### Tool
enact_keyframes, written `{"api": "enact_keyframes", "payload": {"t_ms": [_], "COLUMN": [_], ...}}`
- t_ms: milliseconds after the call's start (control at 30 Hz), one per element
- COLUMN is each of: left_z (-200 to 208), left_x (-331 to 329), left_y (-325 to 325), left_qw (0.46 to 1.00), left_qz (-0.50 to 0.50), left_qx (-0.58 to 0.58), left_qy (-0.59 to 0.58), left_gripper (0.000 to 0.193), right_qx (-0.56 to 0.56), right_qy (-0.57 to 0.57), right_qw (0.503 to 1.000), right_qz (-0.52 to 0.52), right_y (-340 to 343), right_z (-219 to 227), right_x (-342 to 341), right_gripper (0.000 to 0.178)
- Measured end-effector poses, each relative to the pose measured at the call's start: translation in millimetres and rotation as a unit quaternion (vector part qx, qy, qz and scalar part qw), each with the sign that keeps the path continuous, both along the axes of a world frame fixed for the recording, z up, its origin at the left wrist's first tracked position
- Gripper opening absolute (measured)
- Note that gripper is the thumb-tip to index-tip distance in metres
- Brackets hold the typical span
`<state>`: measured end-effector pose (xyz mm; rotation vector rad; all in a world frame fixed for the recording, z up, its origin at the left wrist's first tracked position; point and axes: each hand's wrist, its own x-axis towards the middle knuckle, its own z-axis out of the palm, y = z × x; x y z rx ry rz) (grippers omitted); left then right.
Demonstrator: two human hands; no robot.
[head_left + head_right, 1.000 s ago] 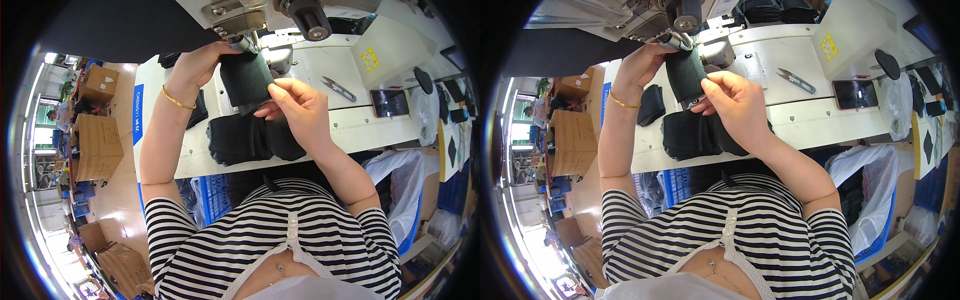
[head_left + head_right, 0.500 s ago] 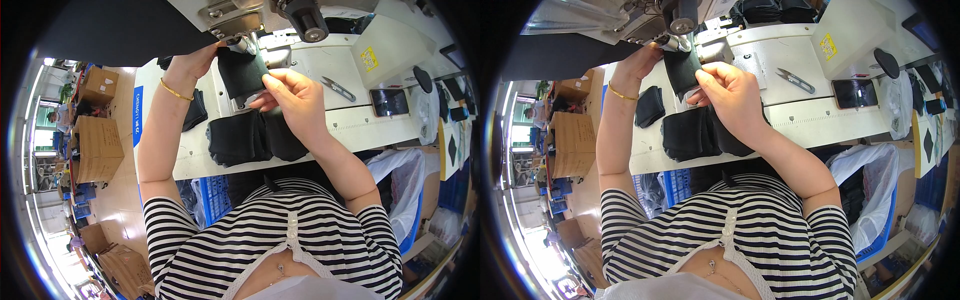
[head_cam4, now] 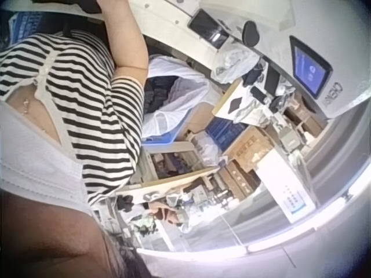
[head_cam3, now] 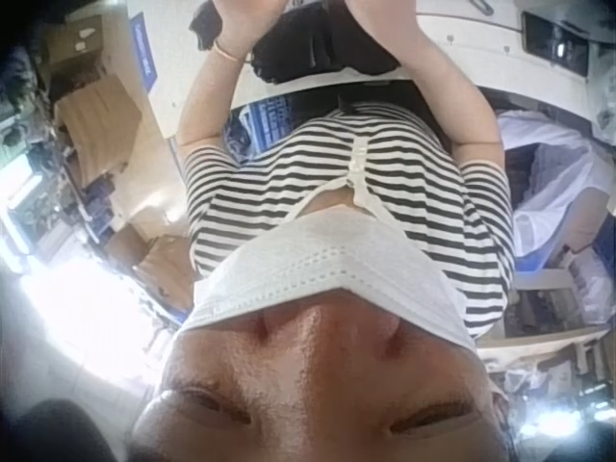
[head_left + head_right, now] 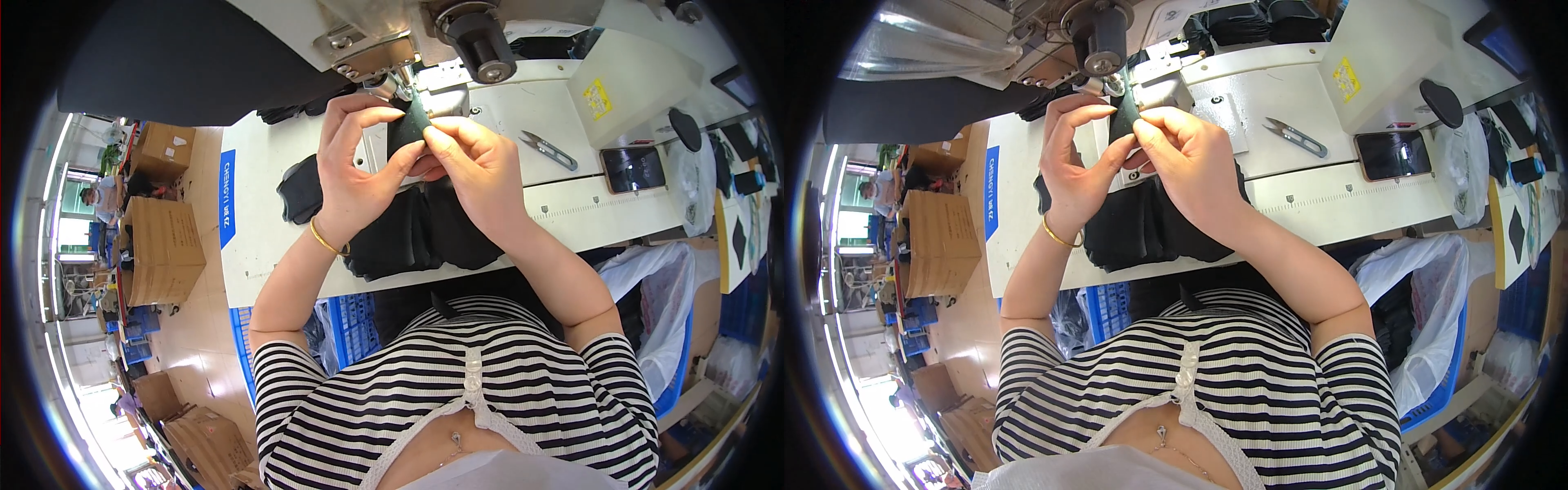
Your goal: Stitching together black fabric and leather shoe panels using an industrial sewing machine.
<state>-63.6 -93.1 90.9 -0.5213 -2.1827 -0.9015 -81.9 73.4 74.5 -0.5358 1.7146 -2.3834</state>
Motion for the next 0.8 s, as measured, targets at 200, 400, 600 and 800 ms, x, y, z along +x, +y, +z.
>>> {"api": "enact_keyframes", "payload": {"t_ms": [200,400,600,800], "left_z": [7.6,2.7,0.9,3.8], "left_x": [6.1,10.4,6.2,6.6], "left_y": [8.7,15.2,14.9,15.4], "left_qw": [0.999,0.998,0.968,0.947], "left_qz": [0.008,0.032,0.037,0.027], "left_qx": [0.002,-0.028,-0.157,-0.218], "left_qy": [-0.032,0.046,0.192,0.233], "left_gripper": [0.037,0.026,0.027,0.029], "right_qx": [0.017,0.075,0.093,0.066], "right_qy": [0.072,0.123,0.114,0.097], "right_qw": [0.997,0.988,0.989,0.993], "right_qz": [-0.033,-0.053,-0.023,-0.005], "right_y": [5.2,9.2,11.9,10.9], "right_z": [-6.2,-1.2,2.0,-0.3], "right_x": [4.9,0.7,0.9,-1.4], "right_gripper": [0.020,0.018,0.018,0.019]}}
